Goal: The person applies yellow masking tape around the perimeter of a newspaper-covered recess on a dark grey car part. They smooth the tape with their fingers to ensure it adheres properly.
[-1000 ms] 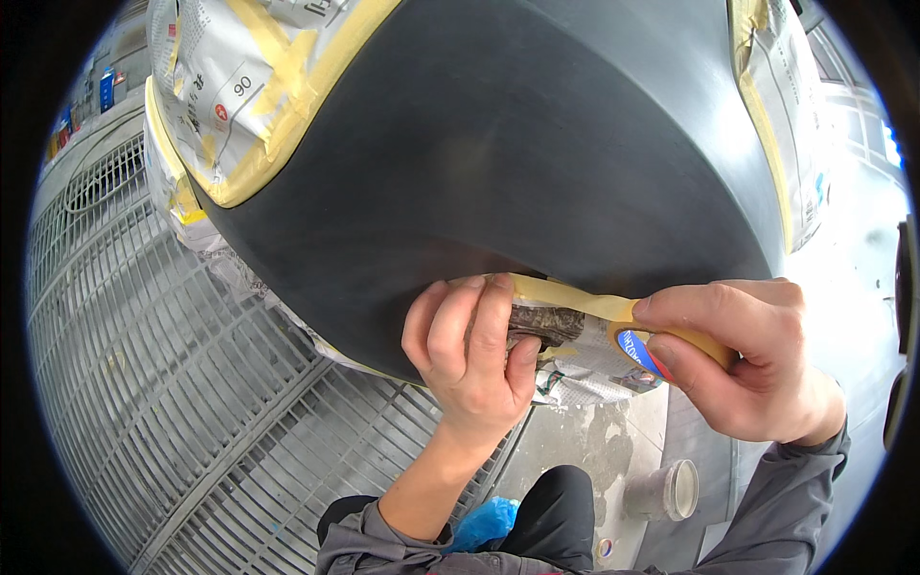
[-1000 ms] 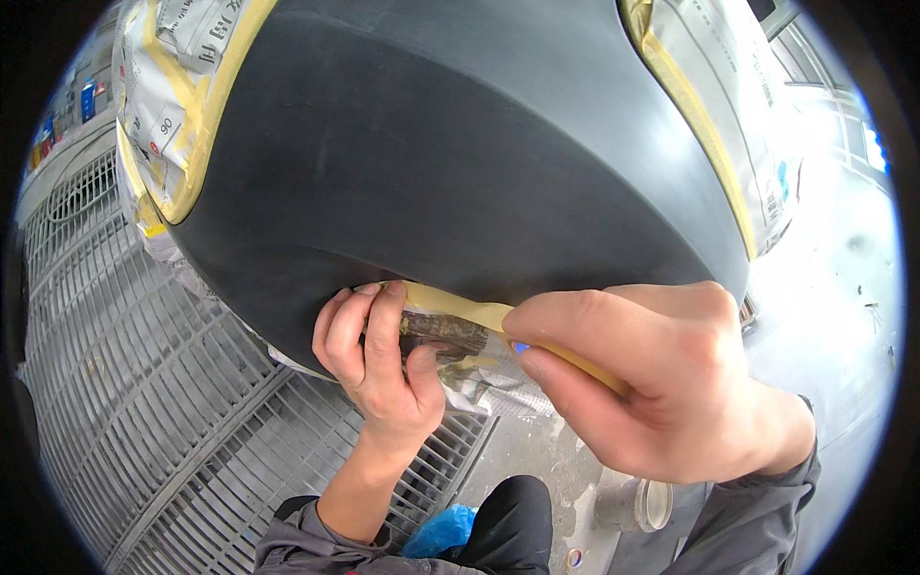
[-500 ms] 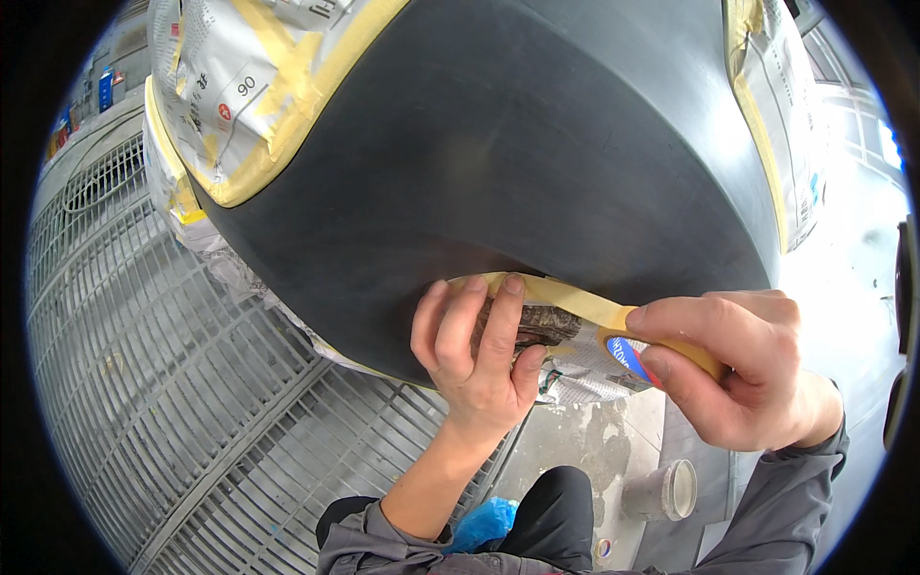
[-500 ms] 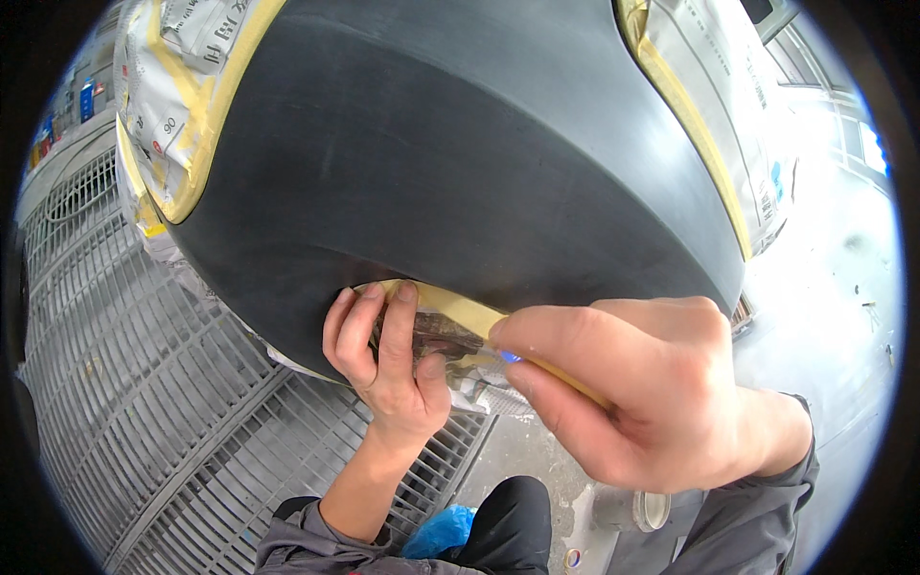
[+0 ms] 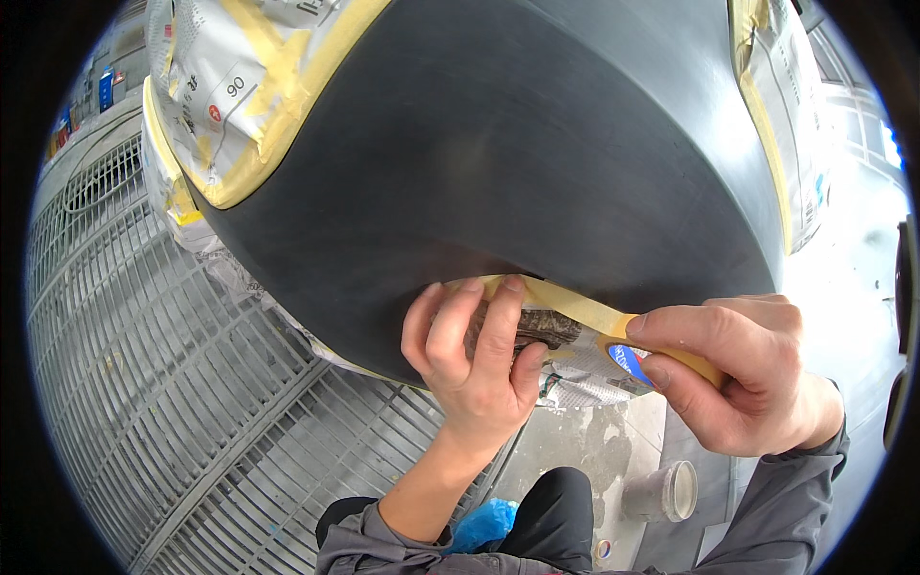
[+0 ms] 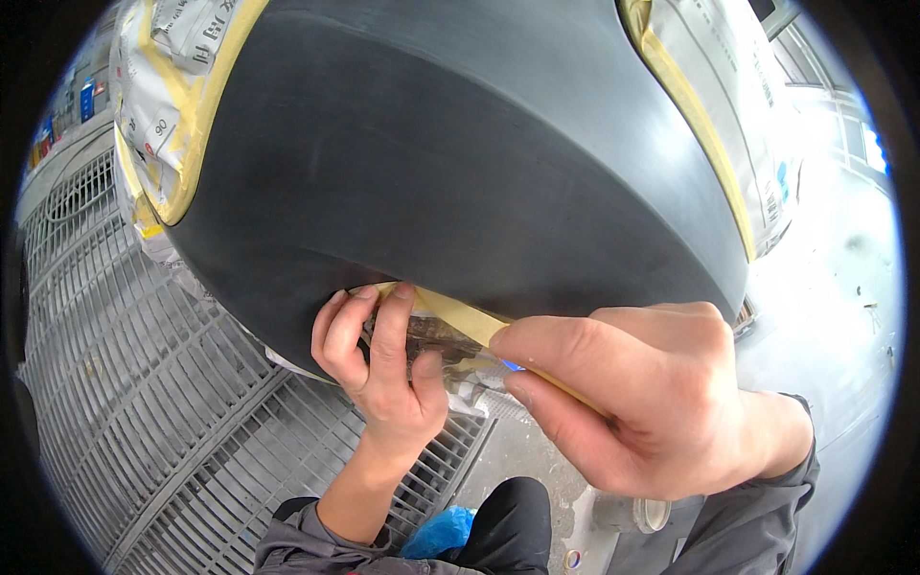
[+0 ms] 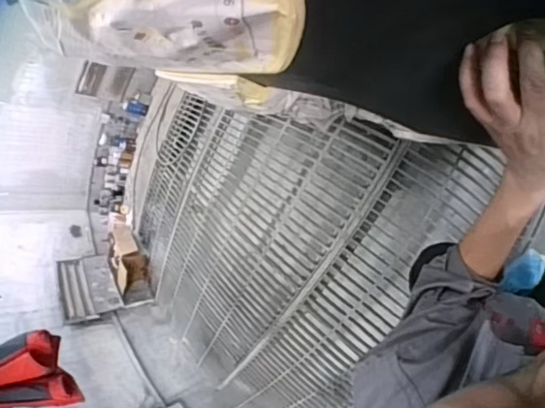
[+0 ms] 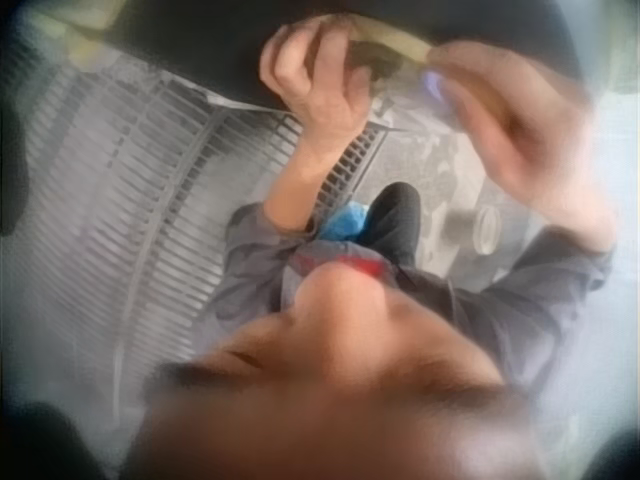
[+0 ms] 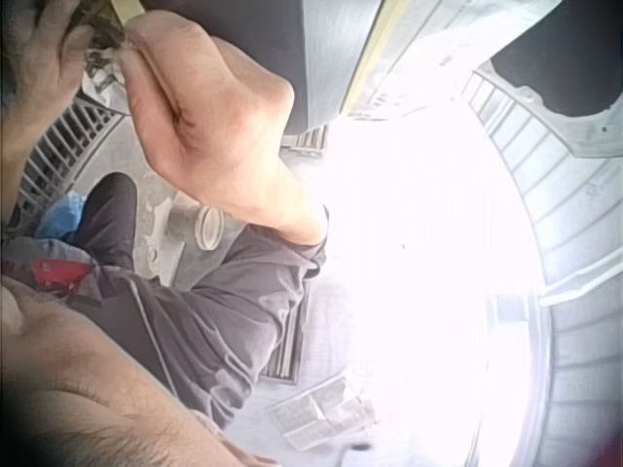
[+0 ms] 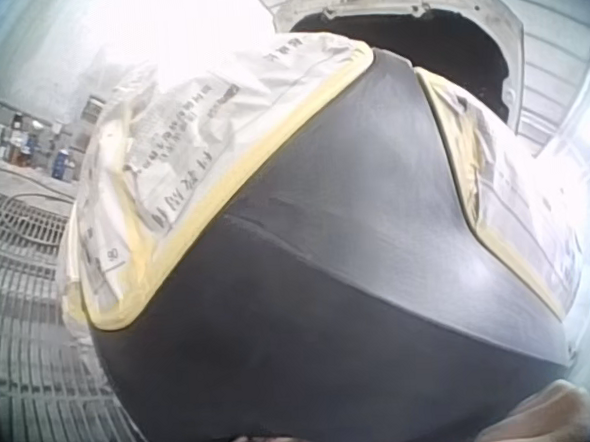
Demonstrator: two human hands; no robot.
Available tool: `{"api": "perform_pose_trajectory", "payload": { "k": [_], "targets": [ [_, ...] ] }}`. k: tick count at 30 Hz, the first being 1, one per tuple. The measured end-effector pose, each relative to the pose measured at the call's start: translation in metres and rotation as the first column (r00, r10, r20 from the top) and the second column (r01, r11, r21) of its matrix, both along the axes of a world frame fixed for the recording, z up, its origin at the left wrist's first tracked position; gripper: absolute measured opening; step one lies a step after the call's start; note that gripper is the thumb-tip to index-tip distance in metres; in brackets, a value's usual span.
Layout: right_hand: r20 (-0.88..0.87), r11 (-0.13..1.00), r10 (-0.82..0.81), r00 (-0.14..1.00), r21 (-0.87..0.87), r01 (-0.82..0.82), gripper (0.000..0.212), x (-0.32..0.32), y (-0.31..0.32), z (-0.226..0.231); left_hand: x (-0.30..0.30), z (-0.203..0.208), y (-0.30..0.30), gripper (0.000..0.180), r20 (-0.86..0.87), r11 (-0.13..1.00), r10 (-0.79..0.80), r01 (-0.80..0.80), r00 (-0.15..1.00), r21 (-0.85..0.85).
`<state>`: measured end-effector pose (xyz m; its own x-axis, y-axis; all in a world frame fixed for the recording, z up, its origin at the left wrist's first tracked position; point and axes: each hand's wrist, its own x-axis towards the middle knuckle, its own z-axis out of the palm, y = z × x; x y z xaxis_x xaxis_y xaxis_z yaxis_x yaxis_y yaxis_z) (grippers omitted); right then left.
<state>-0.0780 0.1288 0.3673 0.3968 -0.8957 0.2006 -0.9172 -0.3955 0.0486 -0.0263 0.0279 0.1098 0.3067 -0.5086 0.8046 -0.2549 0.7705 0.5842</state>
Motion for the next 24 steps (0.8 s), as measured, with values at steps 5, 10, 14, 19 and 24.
{"api": "perform_pose_trajectory", "payload": {
  "k": [5, 10, 14, 19, 24],
  "targets": [
    [-0.004, 1.000, -0.030, 1.000, -0.007, 0.030, 0.022, 0.001, 0.000, 0.000, 0.002, 0.006, 0.000, 0.045, 0.010, 1.000, -0.006, 0.006, 1.000, -0.031],
    [-0.024, 0.998, -0.057, 0.998, -0.026, 0.057, 0.023, 0.002, 0.001, -0.002, 0.013, 0.013, 0.004, 0.042, 0.056, 0.999, -0.049, 0.049, 0.997, -0.008],
    [-0.051, 0.997, -0.067, 0.996, -0.035, 0.066, 0.024, 0.001, 0.003, -0.003, 0.010, 0.012, 0.003, 0.045, 0.014, 0.997, -0.072, 0.072, 0.997, -0.031],
    [-0.186, 0.999, -0.054, 0.981, 0.000, 0.054, 0.031, 0.003, 0.005, 0.006, 0.004, 0.011, 0.003, 0.046, -0.001, 0.999, -0.045, 0.045, 0.999, -0.012],
    [-0.361, 0.988, -0.110, 0.926, 0.060, 0.141, 0.040, 0.015, 0.007, 0.019, 0.005, 0.008, 0.002, 0.047, 0.036, 1.000, -0.012, 0.013, 0.999, -0.014]
  ]
}}
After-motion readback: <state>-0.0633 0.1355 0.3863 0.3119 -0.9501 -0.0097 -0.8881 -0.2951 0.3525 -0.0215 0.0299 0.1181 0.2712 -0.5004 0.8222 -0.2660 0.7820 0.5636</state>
